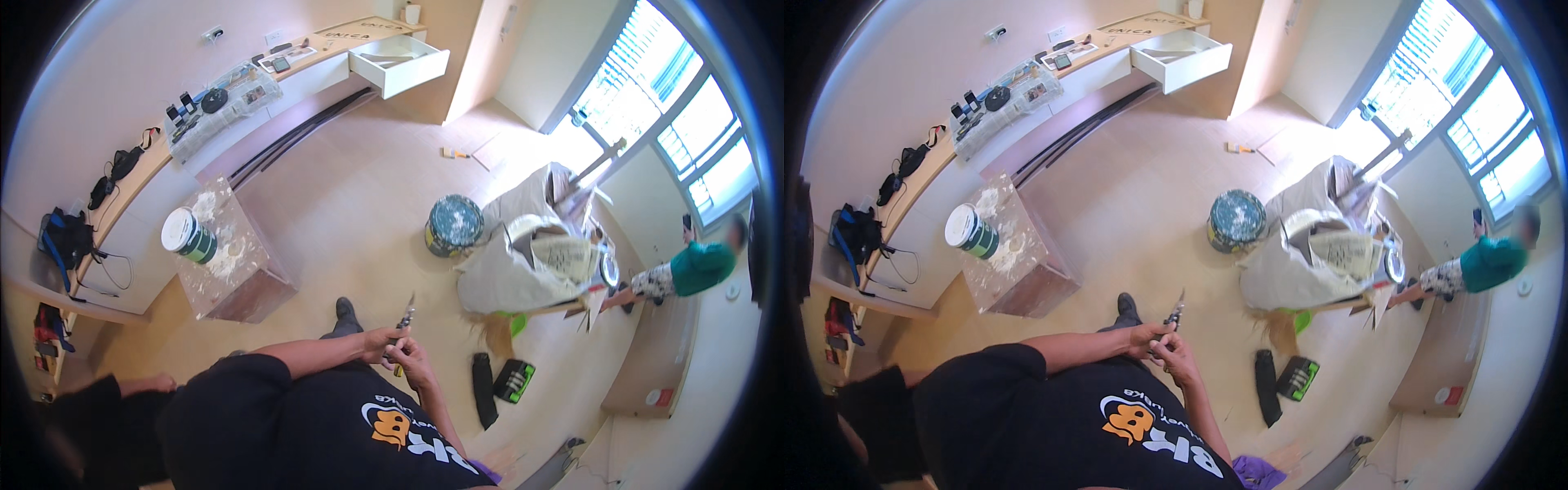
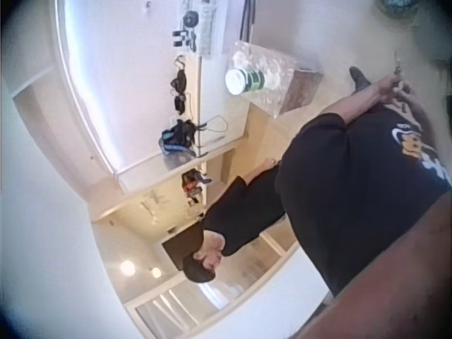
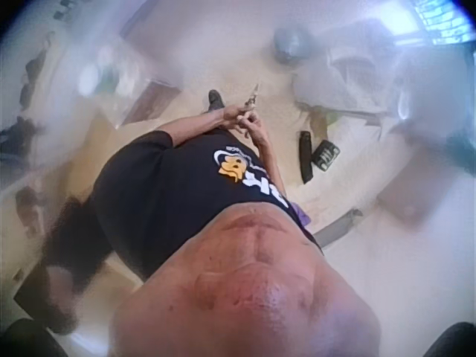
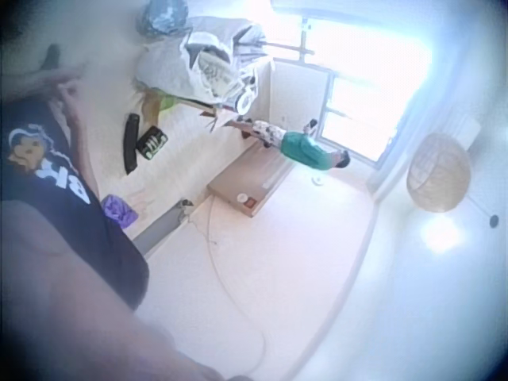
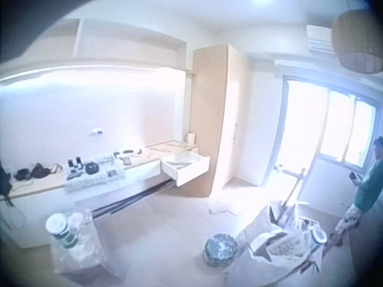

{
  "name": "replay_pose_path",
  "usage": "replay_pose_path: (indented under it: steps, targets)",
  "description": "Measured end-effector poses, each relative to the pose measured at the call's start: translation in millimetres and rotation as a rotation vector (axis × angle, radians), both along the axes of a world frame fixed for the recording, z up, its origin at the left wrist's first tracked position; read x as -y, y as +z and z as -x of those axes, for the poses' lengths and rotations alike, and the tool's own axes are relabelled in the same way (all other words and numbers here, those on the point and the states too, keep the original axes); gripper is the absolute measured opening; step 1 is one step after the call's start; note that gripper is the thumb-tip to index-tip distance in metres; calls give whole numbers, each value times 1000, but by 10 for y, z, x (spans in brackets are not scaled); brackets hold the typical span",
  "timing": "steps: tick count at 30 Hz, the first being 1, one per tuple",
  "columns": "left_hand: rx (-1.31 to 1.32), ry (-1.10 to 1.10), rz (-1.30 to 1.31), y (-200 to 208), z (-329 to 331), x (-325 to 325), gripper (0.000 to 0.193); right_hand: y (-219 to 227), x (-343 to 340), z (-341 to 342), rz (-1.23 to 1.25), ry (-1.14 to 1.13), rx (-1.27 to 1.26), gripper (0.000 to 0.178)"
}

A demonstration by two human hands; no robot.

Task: The person trims excess laminate from a white cabinet door using pliers and a flat metal tool. They retrieve tools from a purple bag and a blue backpack, then repeatedly cut and scrape the laminate edges to remove overhang.

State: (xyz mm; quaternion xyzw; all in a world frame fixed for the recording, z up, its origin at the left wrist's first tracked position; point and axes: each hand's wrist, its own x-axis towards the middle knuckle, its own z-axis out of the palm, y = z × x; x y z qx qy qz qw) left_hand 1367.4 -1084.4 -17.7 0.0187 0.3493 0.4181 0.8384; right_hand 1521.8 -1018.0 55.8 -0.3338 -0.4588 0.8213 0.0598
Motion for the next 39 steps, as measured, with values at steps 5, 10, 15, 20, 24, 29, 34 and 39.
replay_pose_path:
  steps: [5, 10, 15, 20, 24, 29, 34, 39]
  targets:
    - [157, 183, -103, -52, 1397, -164, 40, -42, -378, 1569, -184, 207, 13, 22]
    - [167, 296, 1, 65, 2606, -180, 44, -74, -1019, 2336, -327, 351, 13, 31]
    - [-63, 242, 58, -92, 3680, -107, 42, -584, -1751, 2511, -283, 135, 417, 28]
    - [-518, 153, 145, -143, 4709, -370, 31, -1111, -2394, 2855, -245, 61, 514, 26]
    - [-706, 99, 137, -9, 5612, -956, 30, -1403, -3050, 3613, -272, 125, 503, 28]
    - [-769, 247, 122, 309, 6545, -1736, 32, -1491, -4075, 5212, -621, 267, 383, 26]
    - [-596, 412, 148, 630, 7073, -2254, 51, -902, -5107, 7008, -604, 218, 116, 24]
    - [-662, 523, 101, 700, 7582, -2837, 67, -311, -5718, 8507, -423, 98, -79, 24]
